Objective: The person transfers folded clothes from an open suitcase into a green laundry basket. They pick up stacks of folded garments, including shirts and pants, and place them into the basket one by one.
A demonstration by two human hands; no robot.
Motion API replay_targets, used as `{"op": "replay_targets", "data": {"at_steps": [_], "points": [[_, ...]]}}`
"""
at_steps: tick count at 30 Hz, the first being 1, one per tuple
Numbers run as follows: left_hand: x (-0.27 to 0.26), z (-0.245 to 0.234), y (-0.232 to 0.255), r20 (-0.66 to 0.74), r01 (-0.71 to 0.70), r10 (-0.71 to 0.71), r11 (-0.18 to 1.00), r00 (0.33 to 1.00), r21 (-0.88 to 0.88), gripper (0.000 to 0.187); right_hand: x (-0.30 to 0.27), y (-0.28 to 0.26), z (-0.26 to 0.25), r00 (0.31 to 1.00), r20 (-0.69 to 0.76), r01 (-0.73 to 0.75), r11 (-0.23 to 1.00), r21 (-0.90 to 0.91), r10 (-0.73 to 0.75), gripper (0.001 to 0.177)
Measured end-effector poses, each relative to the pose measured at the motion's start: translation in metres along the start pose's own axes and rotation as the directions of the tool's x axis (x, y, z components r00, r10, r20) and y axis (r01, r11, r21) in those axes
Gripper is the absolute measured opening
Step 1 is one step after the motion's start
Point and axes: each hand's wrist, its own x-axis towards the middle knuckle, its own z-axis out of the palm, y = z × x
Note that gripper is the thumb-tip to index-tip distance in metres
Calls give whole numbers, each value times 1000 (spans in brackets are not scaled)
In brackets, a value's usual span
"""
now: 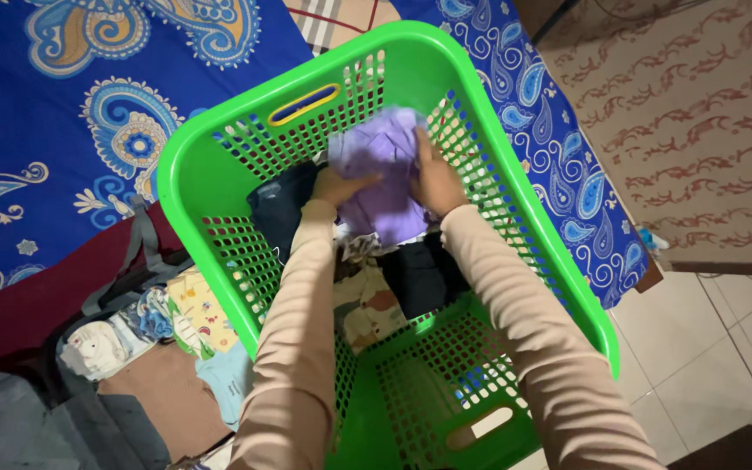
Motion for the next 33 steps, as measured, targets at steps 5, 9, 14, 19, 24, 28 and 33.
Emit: {"op": "replay_targets", "data": {"at_steps": [5, 9, 14, 19, 24, 28, 33], "points": [[-6, -28, -28, 220, -95, 235, 856, 947, -508, 58, 18, 44, 16, 980, 187, -139, 905, 402, 67, 79], [25, -23, -78, 278, -105, 444, 664, 852, -740, 53, 25, 67, 24, 974, 220, -101, 782, 615, -47, 53], [36, -1, -67, -348, -585, 510, 796, 787, -157, 60, 9, 25, 14, 988, -100, 139, 957, 254, -116, 64], [-16, 9, -29, -634, -441, 523, 846, 569, 301, 66, -9, -13, 25, 839, -346, 292, 884, -365, -420, 45], [-60, 38, -32, -548, -555, 733, 671, 402, 491, 85, -33, -28, 47, 915, -291, 182, 929, -322, -280, 79], [-67, 46, -31, -339, -515, 706, 694, 622, 503, 134, -30, -1, 59, 948, -188, 223, 958, -181, -256, 91], [-40, 41, -31, -265, -488, 708, 664, 654, 567, 157, -9, 33, 78, 950, -110, 296, 955, 28, -291, 97]]}}
